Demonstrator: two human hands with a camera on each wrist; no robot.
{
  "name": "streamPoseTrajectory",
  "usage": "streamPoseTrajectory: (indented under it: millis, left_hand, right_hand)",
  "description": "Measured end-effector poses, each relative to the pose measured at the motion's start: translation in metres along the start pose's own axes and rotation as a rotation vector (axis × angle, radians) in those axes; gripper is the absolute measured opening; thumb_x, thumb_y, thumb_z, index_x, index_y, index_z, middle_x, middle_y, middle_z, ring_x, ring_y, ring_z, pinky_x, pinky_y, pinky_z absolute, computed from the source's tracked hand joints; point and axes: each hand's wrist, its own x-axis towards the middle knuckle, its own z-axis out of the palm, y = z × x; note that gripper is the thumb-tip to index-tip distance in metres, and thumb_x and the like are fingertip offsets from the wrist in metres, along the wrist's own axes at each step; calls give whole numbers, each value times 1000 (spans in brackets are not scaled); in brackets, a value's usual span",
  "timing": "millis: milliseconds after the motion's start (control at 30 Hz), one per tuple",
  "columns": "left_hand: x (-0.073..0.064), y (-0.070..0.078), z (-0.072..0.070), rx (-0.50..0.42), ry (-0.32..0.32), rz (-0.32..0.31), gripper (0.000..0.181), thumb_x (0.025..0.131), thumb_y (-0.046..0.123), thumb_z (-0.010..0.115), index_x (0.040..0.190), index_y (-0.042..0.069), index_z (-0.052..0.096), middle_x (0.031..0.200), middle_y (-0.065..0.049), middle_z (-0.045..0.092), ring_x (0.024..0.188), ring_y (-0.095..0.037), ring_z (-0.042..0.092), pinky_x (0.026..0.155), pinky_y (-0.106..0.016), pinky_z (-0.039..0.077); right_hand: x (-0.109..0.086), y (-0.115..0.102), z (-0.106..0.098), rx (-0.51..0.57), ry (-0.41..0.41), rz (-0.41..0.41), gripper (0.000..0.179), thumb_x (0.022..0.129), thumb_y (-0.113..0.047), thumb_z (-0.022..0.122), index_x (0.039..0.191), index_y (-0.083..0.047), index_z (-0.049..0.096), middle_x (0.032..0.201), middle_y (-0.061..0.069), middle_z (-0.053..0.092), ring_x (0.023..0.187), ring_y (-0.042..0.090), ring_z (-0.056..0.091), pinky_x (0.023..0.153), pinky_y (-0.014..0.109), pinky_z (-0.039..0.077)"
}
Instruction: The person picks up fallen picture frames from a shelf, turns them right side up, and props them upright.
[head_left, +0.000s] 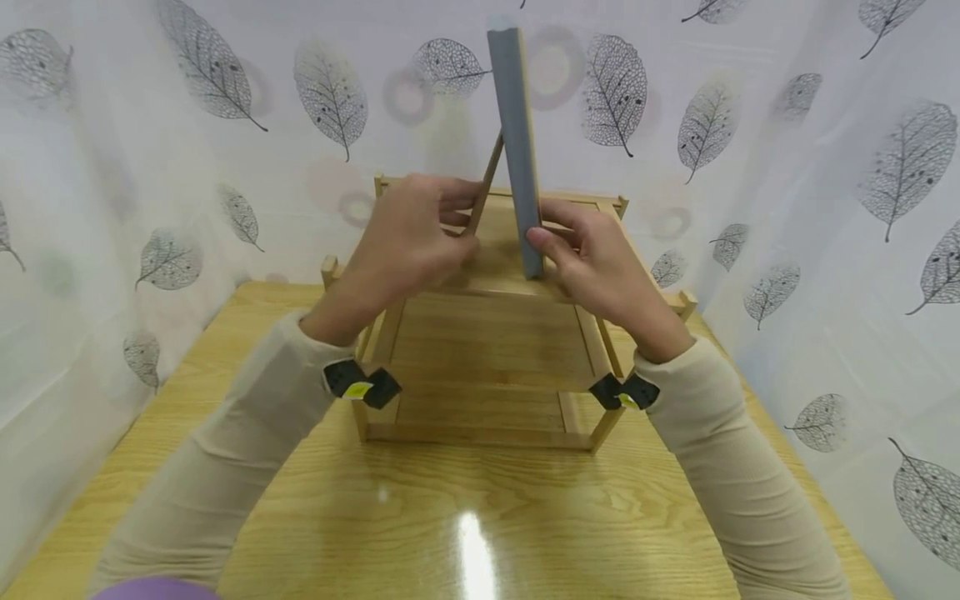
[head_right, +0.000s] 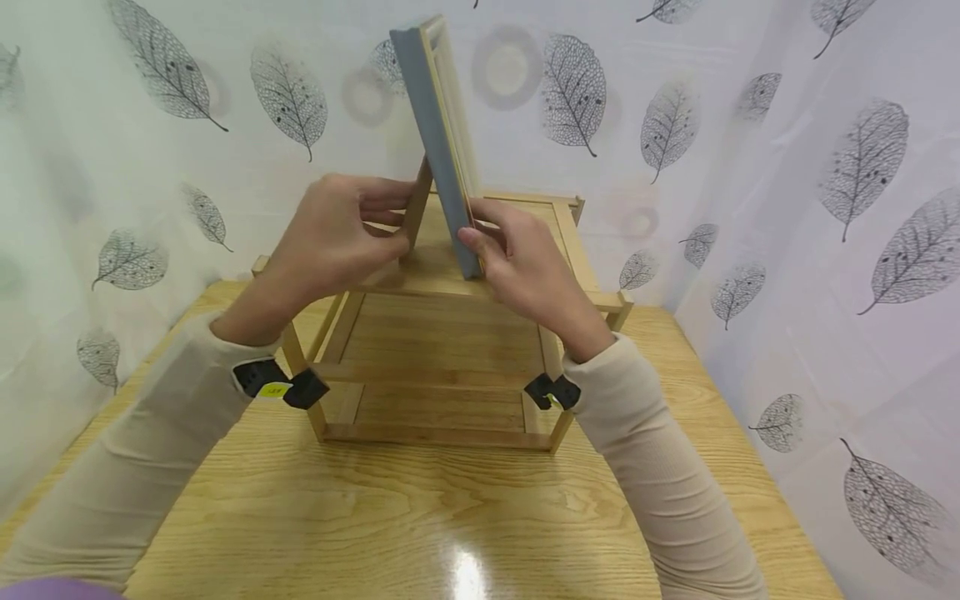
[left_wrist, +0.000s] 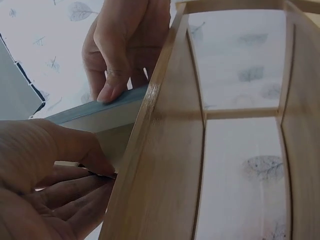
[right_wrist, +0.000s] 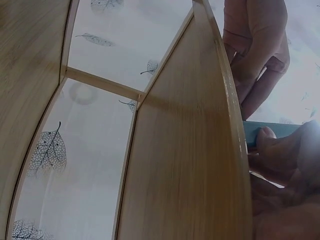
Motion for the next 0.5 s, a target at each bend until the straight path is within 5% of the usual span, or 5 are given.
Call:
streamPoseTrajectory:
  millis: [500]
  left_hand:
    - [-1,-10,-10,78,-15,36,48,81,-4,64,128,-1,67,120,-14,72,101,-26,73,89,-37,59]
  right_hand:
    - [0,-1,0,-105,-15,-30,22,103,-2,55,120,7,65,124,17,67,94,23,70,79,24,55]
